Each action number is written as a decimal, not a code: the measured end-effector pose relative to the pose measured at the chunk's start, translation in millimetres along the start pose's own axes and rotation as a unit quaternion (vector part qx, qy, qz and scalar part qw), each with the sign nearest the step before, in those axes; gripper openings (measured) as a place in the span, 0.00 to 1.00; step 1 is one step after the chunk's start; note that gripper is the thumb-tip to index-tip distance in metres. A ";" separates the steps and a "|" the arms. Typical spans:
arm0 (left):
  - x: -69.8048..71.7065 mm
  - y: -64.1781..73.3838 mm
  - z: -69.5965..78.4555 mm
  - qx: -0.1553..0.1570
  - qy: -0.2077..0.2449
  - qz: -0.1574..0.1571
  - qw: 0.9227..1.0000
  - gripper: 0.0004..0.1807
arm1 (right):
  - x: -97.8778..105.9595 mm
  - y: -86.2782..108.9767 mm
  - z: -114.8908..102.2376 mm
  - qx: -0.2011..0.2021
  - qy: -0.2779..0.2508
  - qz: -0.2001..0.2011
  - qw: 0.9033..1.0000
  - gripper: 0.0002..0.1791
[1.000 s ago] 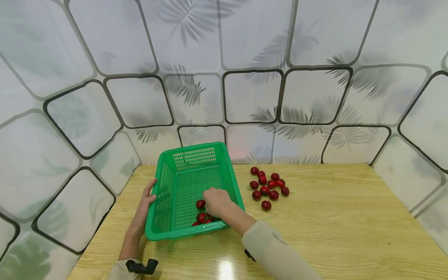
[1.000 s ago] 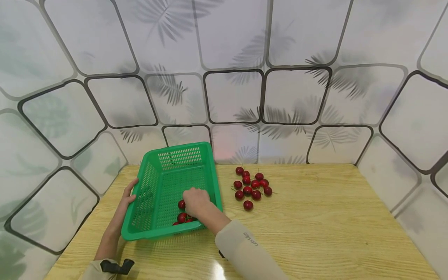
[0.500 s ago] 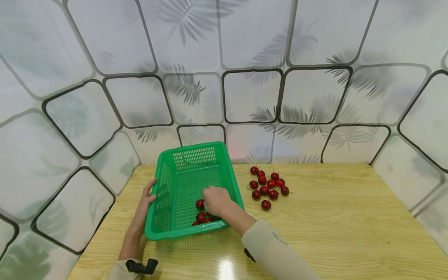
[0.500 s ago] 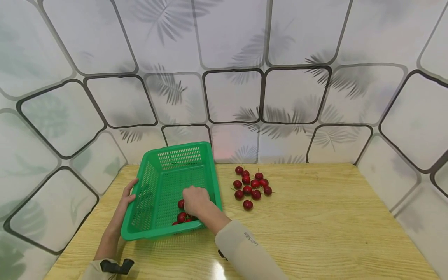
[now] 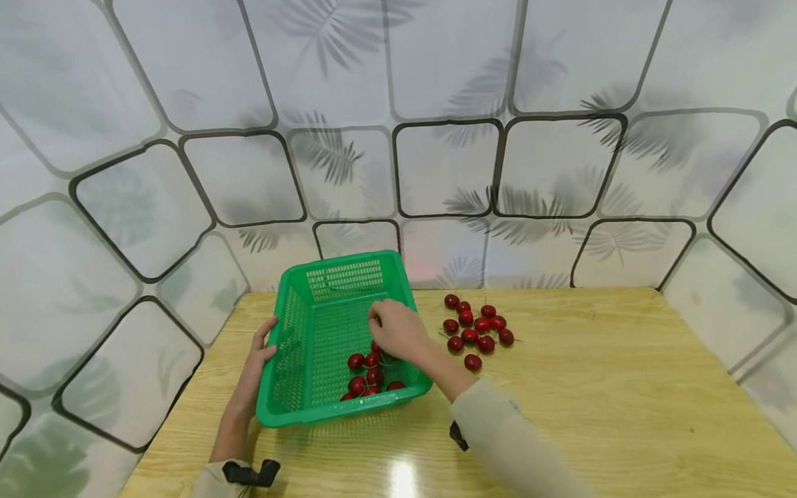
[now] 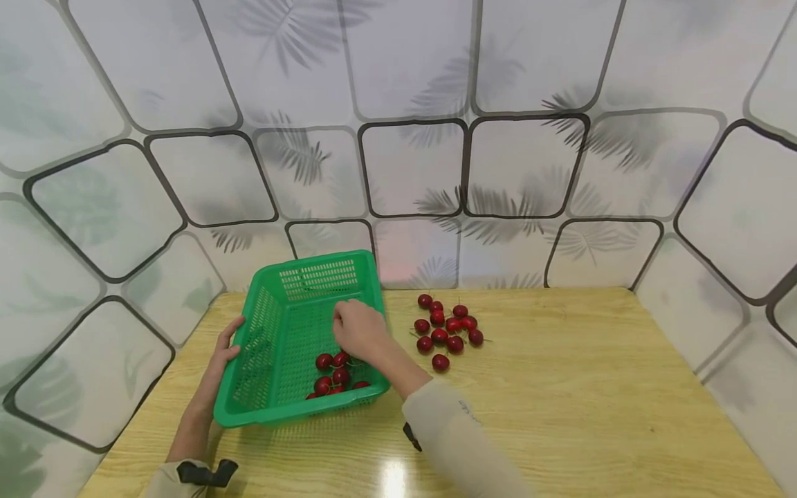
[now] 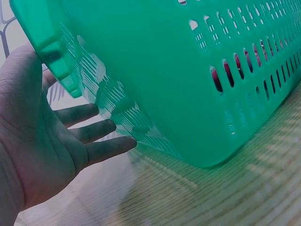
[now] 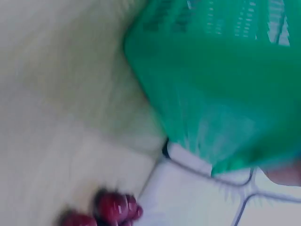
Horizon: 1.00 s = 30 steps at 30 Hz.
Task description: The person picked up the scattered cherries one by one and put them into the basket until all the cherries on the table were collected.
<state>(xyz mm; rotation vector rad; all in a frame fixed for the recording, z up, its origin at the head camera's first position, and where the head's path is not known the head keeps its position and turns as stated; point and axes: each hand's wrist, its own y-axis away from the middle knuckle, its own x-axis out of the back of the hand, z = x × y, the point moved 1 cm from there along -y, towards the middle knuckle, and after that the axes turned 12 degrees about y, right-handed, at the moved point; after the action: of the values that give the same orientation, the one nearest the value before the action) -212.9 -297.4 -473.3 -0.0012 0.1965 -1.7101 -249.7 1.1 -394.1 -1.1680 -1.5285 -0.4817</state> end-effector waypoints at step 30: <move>-0.7 0.9 -0.5 0.004 0.002 0.004 1.000 0.30 | 30.1 78.8 219.4 -0.264 0.045 -0.062 0.962 0.11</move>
<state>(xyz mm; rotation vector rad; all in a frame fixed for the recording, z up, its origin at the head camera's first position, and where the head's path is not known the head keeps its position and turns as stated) -212.0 -296.8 -473.9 0.0090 0.1920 -1.7023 -290.5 223.4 -458.4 -1.4323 -1.4404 -1.0599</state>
